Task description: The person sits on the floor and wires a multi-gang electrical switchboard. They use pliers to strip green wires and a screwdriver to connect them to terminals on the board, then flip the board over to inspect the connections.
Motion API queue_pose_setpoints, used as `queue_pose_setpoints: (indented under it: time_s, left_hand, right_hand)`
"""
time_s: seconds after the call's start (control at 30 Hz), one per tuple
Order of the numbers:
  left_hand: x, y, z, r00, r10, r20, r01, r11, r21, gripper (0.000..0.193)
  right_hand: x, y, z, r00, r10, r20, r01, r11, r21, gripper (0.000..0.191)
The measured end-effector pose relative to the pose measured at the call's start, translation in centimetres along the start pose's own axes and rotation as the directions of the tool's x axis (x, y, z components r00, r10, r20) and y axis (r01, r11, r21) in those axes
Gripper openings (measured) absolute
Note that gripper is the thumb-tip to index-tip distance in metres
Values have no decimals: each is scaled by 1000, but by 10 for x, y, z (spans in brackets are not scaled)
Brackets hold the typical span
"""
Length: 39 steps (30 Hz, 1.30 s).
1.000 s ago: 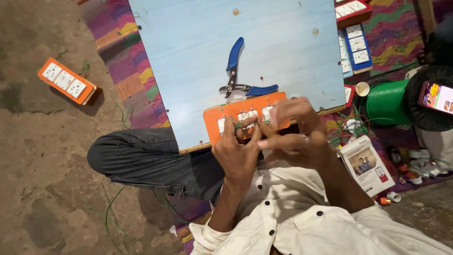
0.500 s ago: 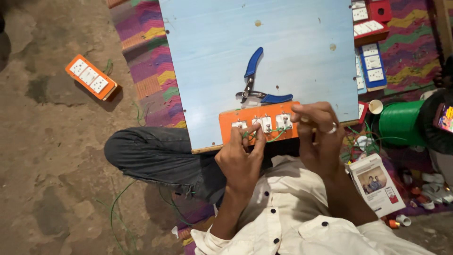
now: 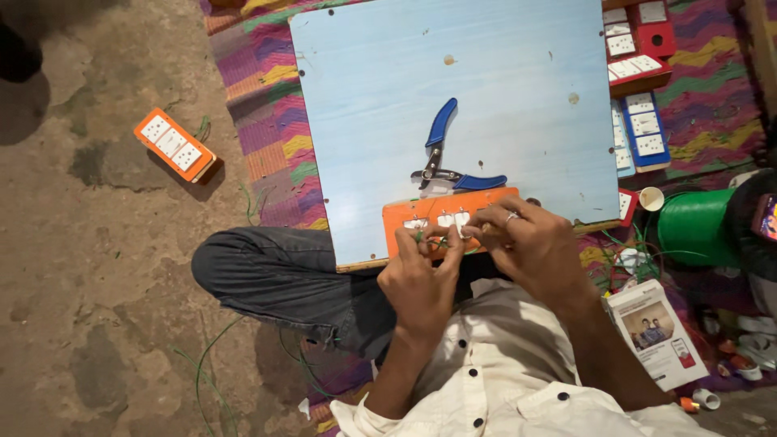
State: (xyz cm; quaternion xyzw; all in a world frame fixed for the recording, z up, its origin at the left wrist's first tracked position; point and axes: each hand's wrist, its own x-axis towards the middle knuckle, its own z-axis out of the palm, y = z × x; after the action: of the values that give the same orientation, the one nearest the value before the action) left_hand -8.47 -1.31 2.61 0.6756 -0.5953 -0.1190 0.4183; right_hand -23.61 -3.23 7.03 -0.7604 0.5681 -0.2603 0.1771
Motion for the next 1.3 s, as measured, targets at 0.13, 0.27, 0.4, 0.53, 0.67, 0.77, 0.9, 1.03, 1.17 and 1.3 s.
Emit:
queue_pose_setpoints:
  time_s: [0.13, 0.27, 0.4, 0.53, 0.67, 0.77, 0.9, 1.03, 1.17, 1.3]
  left_hand:
    - [0, 5, 4, 998, 16, -58, -17, 999, -34, 37]
    - [-7, 4, 1, 1000, 8, -22, -10, 996, -84, 27]
    - [-10, 1, 5, 999, -27, -36, 25, 997, -75, 39]
    - [-8, 0, 11, 994, 54, -90, -61, 995, -78, 32]
    - [-9, 2, 7, 996, 51, -72, -59, 992, -109, 26]
    - [-9, 3, 5, 998, -10, -60, 3, 992, -124, 25]
    - [-3, 2, 6, 997, 30, -69, -40, 989, -144, 36]
    - [0, 6, -1, 995, 96, -24, -98, 990, -97, 32]
    - [-4, 13, -21, 973, 212, 92, -201, 973, -112, 30]
    - [-1, 15, -34, 949, 239, 204, -213, 967, -142, 26]
  right_hand:
    - [0, 4, 2, 996, -90, 9, 90, 995, -48, 17]
    - [0, 7, -2, 995, -54, 82, 53, 998, 15, 22]
    - [0, 7, -7, 994, -37, 102, 30, 997, 66, 33]
    - [-1, 8, -7, 997, -29, 71, 24, 996, 82, 32]
    - [-4, 12, -8, 999, -4, 43, -2, 990, 140, 32]
    - [-4, 15, -8, 998, 31, 50, -35, 996, 77, 26]
    - [-6, 17, -7, 998, -56, -4, 56, 995, 87, 27]
    - [-12, 11, -5, 969, -192, -157, 213, 969, 129, 25]
    - [-15, -2, -2, 910, -279, -307, 341, 925, 170, 28]
    - [-9, -9, -2, 952, -204, -226, 224, 972, 66, 30]
